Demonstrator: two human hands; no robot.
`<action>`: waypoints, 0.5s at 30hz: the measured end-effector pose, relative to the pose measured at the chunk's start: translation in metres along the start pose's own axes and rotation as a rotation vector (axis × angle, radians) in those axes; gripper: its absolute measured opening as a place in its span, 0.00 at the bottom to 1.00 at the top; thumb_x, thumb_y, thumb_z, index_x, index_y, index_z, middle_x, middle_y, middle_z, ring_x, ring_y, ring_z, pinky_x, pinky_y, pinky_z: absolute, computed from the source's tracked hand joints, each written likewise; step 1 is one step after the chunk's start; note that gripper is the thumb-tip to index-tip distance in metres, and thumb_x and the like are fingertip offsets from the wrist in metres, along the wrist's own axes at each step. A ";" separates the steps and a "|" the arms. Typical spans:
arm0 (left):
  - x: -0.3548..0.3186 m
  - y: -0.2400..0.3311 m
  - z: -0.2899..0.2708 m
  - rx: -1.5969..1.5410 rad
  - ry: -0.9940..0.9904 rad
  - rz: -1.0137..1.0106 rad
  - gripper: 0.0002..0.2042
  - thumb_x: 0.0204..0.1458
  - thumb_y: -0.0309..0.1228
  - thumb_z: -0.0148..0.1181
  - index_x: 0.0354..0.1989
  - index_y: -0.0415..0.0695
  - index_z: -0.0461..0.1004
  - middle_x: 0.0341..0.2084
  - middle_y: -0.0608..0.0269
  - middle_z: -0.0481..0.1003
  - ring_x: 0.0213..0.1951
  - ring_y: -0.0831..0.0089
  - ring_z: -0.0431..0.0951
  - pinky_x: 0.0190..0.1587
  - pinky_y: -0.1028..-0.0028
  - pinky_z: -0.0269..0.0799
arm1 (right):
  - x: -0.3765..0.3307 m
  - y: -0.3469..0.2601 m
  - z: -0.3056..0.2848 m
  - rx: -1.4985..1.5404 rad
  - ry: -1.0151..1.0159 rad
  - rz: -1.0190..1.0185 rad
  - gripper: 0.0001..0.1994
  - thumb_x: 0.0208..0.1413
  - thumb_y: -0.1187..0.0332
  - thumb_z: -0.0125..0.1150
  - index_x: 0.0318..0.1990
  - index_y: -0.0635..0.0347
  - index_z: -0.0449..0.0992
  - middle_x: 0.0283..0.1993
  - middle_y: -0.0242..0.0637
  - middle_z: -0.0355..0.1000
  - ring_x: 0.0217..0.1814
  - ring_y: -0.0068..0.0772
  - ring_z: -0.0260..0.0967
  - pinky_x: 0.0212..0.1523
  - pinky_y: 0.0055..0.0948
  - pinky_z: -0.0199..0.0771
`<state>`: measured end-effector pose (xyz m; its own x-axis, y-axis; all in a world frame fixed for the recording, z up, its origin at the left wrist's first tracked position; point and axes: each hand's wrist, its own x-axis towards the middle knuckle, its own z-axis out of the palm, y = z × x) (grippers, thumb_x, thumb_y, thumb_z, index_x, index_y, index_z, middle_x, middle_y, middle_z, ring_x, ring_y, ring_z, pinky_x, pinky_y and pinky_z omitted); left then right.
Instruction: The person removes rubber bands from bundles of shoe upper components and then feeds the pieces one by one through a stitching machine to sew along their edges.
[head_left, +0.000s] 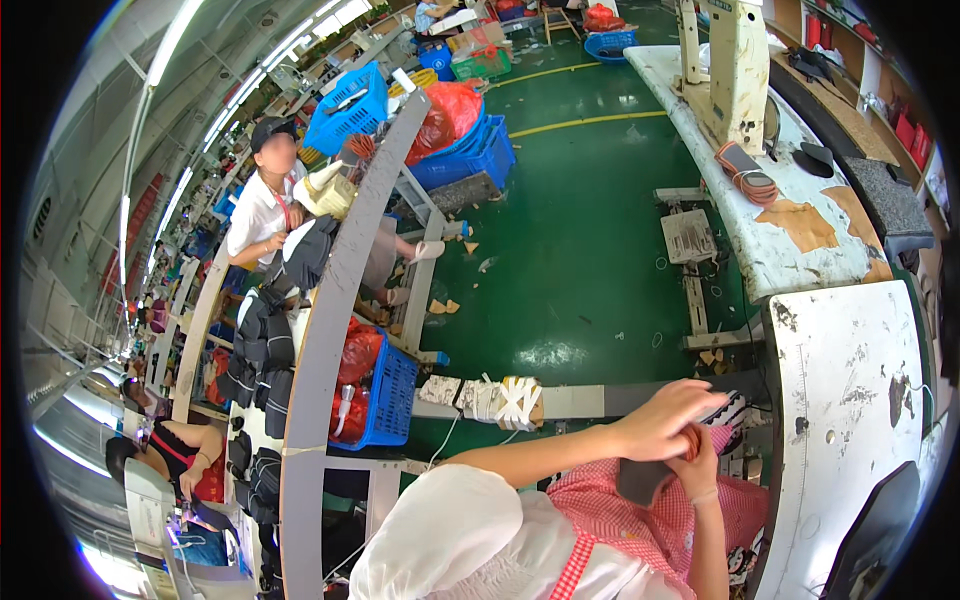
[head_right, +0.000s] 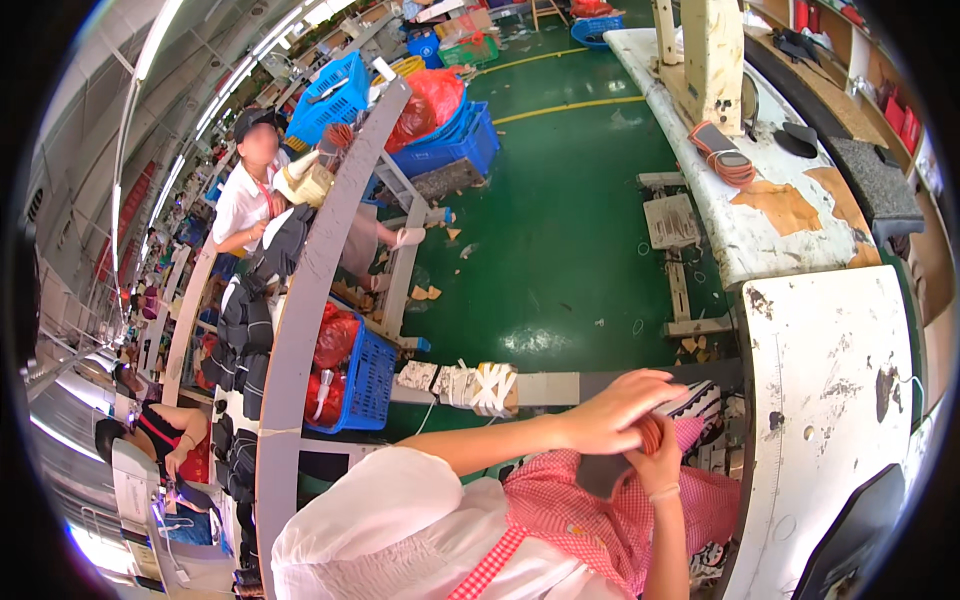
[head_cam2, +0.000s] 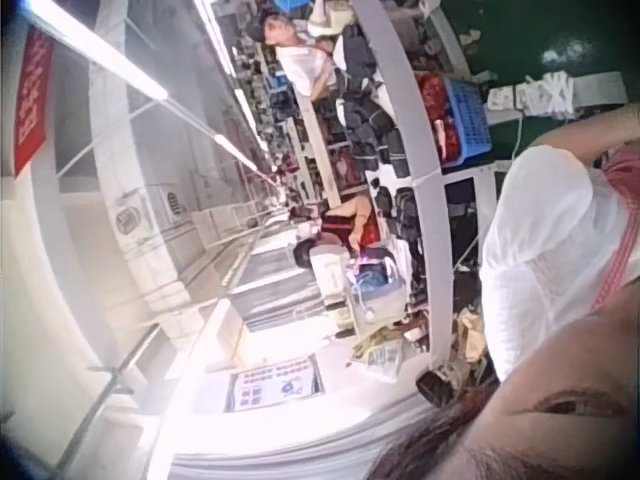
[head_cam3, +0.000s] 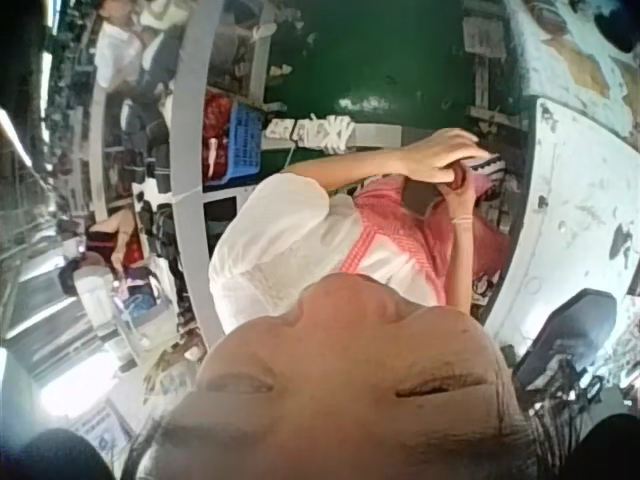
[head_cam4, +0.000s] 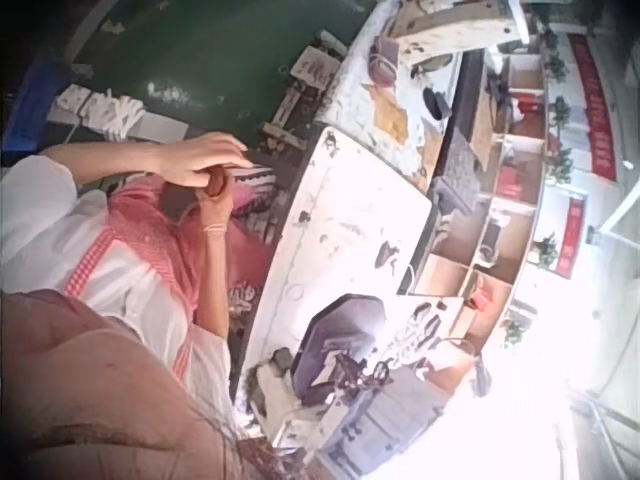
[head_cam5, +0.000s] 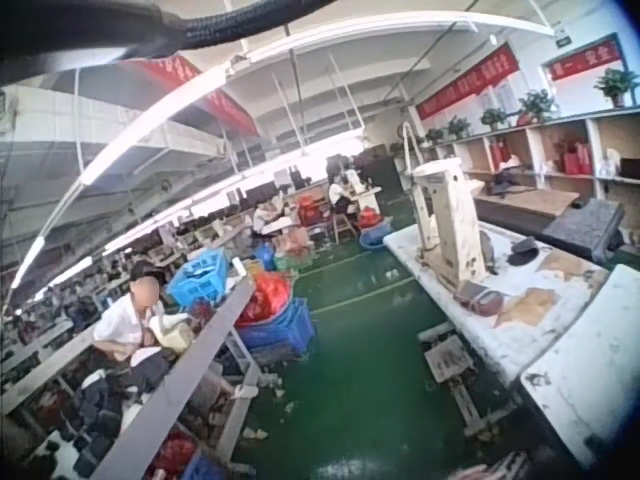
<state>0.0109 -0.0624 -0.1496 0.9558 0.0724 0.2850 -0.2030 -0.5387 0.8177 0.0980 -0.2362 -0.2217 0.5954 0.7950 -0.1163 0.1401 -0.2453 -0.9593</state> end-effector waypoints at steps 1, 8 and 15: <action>0.011 0.015 0.014 0.130 -0.117 0.026 0.24 0.52 0.31 0.60 0.61 0.47 0.71 0.61 0.47 0.67 0.71 0.48 0.56 0.74 0.44 0.43 | 0.011 0.045 0.000 -0.241 -0.025 0.083 0.29 0.47 0.73 0.72 0.59 0.61 0.69 0.53 0.44 0.76 0.53 0.34 0.75 0.56 0.31 0.74; -0.025 0.010 0.073 0.175 0.038 0.123 0.12 0.57 0.43 0.62 0.42 0.51 0.84 0.58 0.53 0.71 0.73 0.47 0.54 0.73 0.35 0.38 | 0.031 0.034 0.004 -0.033 0.052 -0.025 0.28 0.49 0.73 0.72 0.59 0.61 0.69 0.53 0.44 0.76 0.52 0.34 0.76 0.55 0.31 0.75; -0.010 0.000 0.047 -0.243 0.130 0.016 0.09 0.59 0.38 0.61 0.38 0.47 0.82 0.37 0.68 0.79 0.56 0.63 0.69 0.65 0.50 0.57 | 0.008 0.012 -0.006 0.189 0.110 -0.092 0.27 0.50 0.73 0.71 0.59 0.61 0.69 0.53 0.44 0.77 0.51 0.35 0.76 0.54 0.31 0.76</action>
<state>0.0118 -0.1032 -0.1757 0.9198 0.1811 0.3482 -0.2782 -0.3247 0.9040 0.1096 -0.2359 -0.2322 0.6709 0.7415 -0.0071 0.0534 -0.0578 -0.9969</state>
